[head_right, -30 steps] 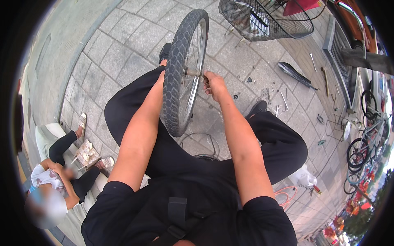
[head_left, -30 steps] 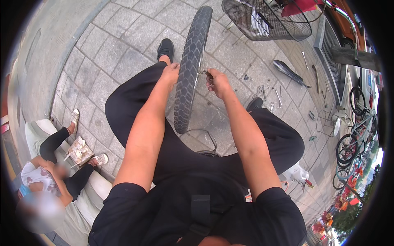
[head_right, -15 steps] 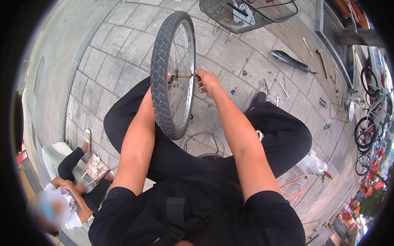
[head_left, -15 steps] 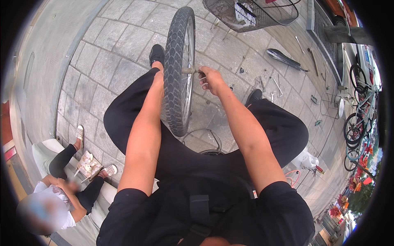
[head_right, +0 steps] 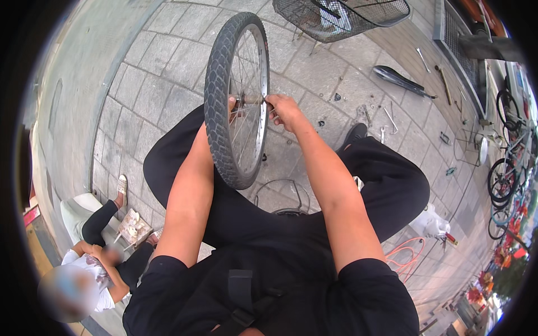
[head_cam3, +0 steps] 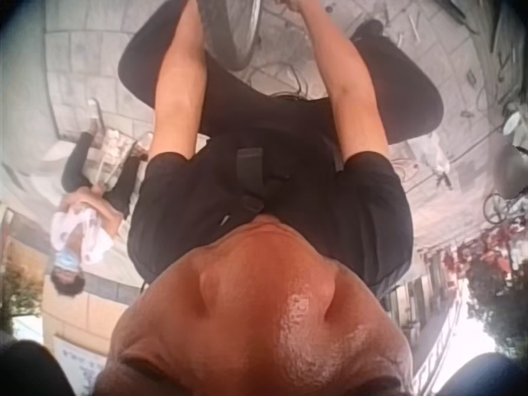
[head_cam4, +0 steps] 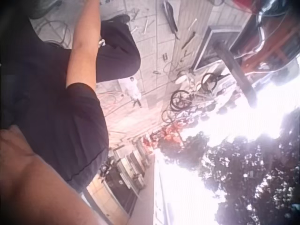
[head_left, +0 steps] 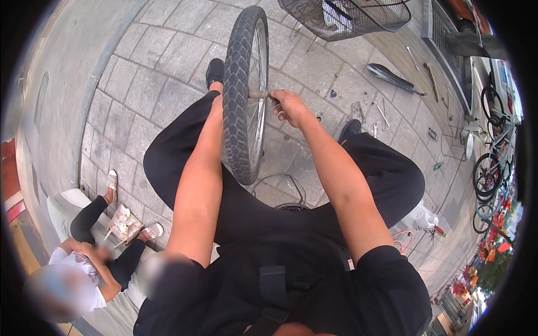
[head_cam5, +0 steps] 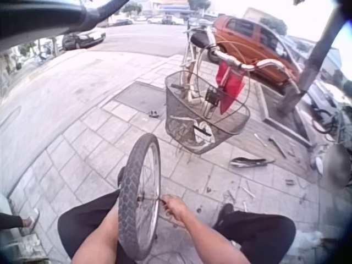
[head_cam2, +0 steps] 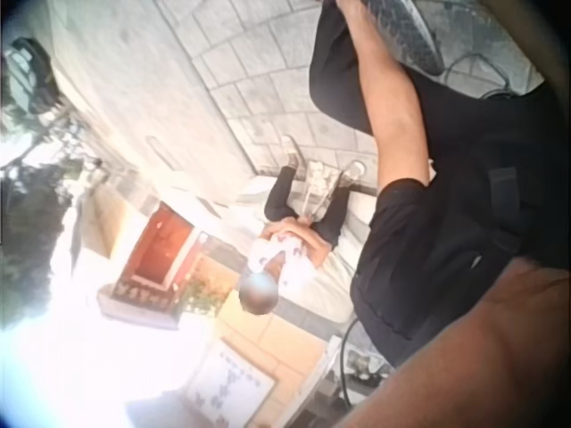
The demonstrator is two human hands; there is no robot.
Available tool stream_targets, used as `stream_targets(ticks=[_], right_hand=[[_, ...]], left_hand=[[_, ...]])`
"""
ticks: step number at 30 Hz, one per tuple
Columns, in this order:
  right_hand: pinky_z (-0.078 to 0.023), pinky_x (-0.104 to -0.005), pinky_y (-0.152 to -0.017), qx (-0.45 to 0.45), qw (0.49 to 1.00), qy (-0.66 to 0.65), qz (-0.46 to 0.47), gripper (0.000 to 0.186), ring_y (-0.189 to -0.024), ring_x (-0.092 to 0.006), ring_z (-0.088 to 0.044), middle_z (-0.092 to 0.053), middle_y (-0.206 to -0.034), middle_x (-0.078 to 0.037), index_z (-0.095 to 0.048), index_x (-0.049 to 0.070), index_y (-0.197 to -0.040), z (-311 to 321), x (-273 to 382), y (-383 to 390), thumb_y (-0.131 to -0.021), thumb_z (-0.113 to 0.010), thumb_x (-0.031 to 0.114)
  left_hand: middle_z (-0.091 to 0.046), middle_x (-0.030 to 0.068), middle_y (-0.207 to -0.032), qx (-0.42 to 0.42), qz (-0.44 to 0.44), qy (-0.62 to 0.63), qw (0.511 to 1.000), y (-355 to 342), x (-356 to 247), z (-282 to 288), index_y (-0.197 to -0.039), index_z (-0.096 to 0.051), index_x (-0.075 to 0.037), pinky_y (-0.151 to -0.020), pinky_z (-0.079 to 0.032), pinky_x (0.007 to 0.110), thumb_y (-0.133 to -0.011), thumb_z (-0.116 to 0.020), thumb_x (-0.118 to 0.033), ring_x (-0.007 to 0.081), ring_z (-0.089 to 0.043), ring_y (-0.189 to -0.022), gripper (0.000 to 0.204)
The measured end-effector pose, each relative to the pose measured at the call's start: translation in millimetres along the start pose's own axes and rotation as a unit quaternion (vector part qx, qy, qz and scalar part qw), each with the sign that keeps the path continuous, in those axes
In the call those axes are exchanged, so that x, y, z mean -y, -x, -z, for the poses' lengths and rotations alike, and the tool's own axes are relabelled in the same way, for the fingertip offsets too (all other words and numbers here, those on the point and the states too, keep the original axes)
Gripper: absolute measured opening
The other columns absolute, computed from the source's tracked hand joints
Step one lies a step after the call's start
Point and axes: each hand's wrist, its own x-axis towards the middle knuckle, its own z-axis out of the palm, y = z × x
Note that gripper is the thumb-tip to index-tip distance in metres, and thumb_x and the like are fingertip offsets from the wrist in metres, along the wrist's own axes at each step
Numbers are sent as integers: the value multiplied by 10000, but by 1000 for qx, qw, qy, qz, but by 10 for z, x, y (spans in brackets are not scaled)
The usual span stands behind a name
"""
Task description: The person sits on the ground and works on a bicycle wheel, using a wrench and pliers to adjust the hub and spokes. The wheel is rotated and inspected repeatedly during the process.
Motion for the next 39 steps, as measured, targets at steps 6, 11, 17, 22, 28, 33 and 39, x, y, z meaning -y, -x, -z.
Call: stream_targets(ticks=[6, 11, 17, 22, 28, 33, 39], right_hand=[[-370, -319, -463, -1, 995, 65, -82, 355, -543, -144, -518, -549, -660, -33, -618, 53, -873, -6, 95, -89, -1000, -573, 381], [-367, -317, -464, -1, 1000, 12, -6, 411, -539, -145, -517, -539, -650, -31, -604, 68, -854, -66, 65, 72, -1015, -550, 442], [-390, -319, -481, 0, 995, 1, -102, 365, -543, -146, -520, -538, -656, -24, -624, 66, -888, -16, 29, -107, -1006, -576, 408], [-387, -325, -477, -24, 999, 0, -36, 344, -524, -159, -509, -534, -642, -24, -612, 71, -851, -30, 62, 67, -1000, -579, 380], [-407, -319, -501, -6, 997, 54, -54, 312, -578, -155, -544, -568, -702, -21, -623, 79, -852, -9, 41, -124, -983, -606, 362], [-418, -322, -501, 5, 995, 84, -48, 279, -591, -162, -564, -569, -725, -27, -622, 71, -872, 9, 118, -64, -980, -608, 329], [-399, -324, -463, -18, 997, 45, 55, 302, -535, -168, -540, -535, -683, -34, -618, 52, -881, -29, -6, -110, -982, -596, 335]], left_hand=[[-701, 82, -959, -4, 3, 8, 1000, -8, 61, -18, -1188, -651, -10, -680, -573, 380, -1002, -640, -240, 213, -687, -792, 296], [-711, 79, -957, -13, 0, 8, 1000, -54, 92, 29, -1206, -657, -5, -672, -565, 370, -1002, -640, -228, 204, -689, -778, 303], [-723, 75, -955, -17, 9, 5, 1000, -85, 54, -1, -1227, -665, 1, -662, -557, 357, -1003, -639, -215, 194, -692, -762, 312], [-727, 72, -955, -21, 14, -20, 999, 307, -201, -250, -1256, -661, 5, -653, -550, 332, -1002, -640, -166, 168, -687, -753, 307], [-721, 71, -974, -14, 5, -12, 1000, 262, -183, -209, -1258, -658, 2, -655, -540, 310, -1003, -621, -98, 140, -680, -781, 276], [-716, 56, -939, -11, -24, -48, 999, 197, -95, -116, -1220, -670, 0, -643, -541, 327, -1013, -597, -108, 149, -677, -757, 245], [-714, 51, -863, -79, 45, 74, 993, 434, -417, -351, -1183, -687, -19, -614, -561, 355, -1027, -547, -110, 176, -677, -674, 229]])
